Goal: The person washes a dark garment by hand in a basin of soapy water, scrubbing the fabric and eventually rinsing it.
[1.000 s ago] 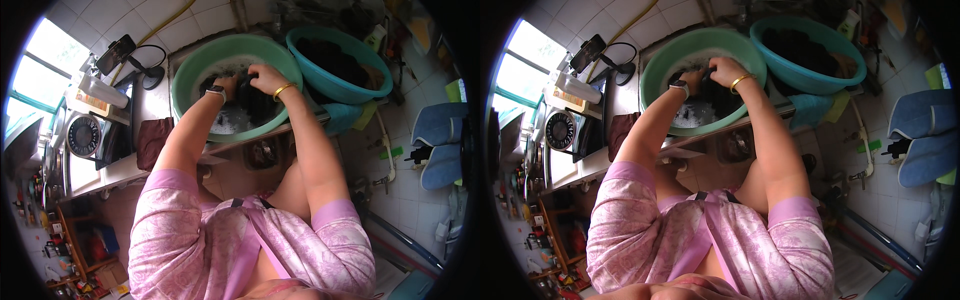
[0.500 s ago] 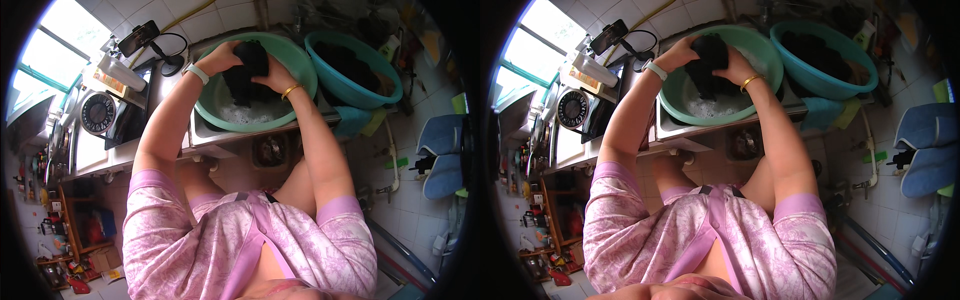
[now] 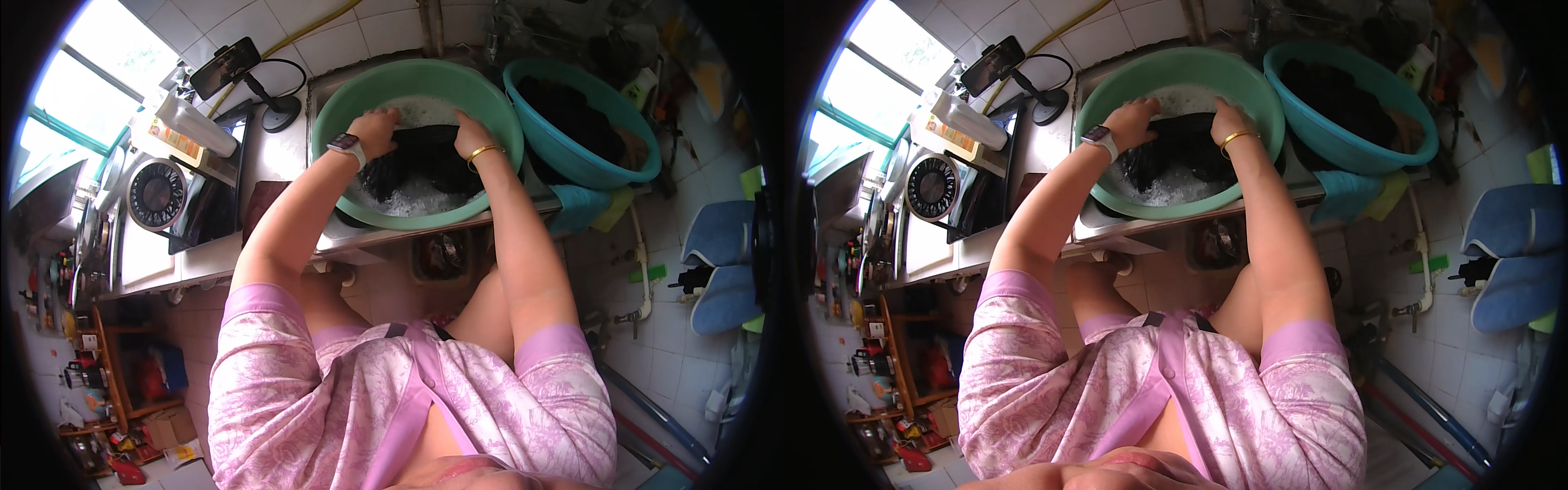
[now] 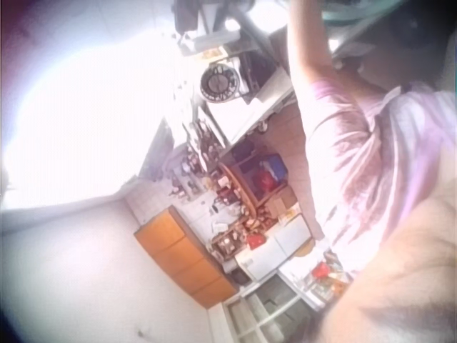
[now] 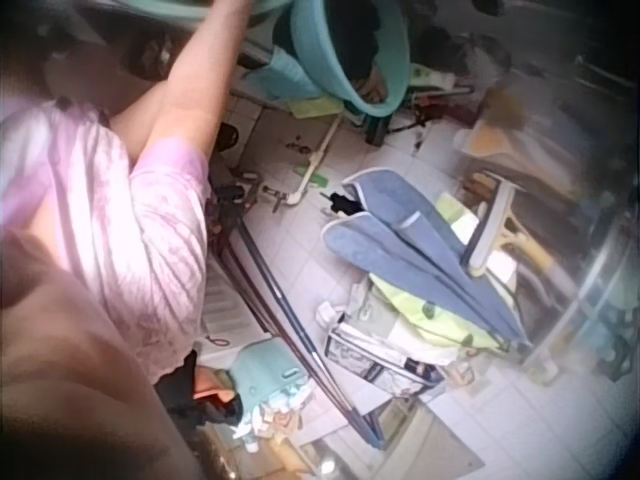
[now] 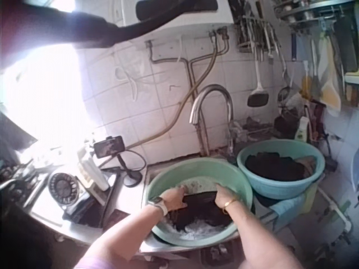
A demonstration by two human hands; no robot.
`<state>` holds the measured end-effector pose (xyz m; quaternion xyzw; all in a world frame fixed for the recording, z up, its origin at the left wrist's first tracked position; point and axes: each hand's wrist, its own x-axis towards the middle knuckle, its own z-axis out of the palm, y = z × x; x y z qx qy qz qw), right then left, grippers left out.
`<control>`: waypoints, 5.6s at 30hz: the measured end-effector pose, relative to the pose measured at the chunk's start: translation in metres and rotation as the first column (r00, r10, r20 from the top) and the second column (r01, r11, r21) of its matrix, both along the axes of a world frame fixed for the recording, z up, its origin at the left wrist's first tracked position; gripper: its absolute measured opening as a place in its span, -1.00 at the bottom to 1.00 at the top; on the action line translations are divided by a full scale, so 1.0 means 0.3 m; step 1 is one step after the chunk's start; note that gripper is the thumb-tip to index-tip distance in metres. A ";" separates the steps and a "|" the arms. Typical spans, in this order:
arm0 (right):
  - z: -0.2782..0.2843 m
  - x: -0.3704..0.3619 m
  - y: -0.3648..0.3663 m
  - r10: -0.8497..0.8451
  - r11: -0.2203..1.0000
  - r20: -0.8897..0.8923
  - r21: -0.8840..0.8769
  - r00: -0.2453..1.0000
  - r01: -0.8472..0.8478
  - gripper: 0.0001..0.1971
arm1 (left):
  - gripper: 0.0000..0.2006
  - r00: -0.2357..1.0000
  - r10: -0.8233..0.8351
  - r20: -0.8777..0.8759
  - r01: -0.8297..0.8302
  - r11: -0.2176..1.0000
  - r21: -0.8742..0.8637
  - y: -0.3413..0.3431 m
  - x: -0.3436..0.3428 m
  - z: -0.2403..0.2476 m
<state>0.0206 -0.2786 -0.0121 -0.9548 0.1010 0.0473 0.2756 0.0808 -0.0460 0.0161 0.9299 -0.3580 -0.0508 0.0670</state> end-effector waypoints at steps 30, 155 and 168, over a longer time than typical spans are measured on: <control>-0.051 0.145 0.300 -0.266 0.887 0.314 0.449 0.911 0.104 -0.63 | -0.27 0.184 -0.168 -0.968 -0.958 0.190 -0.215 -0.087 0.113 -0.140; -0.004 0.172 0.141 -0.035 0.988 0.379 -0.124 0.925 0.089 -0.66 | -0.42 0.472 0.117 -0.874 -0.871 0.216 -0.442 -0.067 0.069 -0.024; -0.165 0.209 0.113 0.428 0.667 -0.259 -0.557 0.866 -0.495 -0.43 | -0.15 0.989 -0.003 -0.151 0.044 0.962 0.269 -0.094 0.089 -0.201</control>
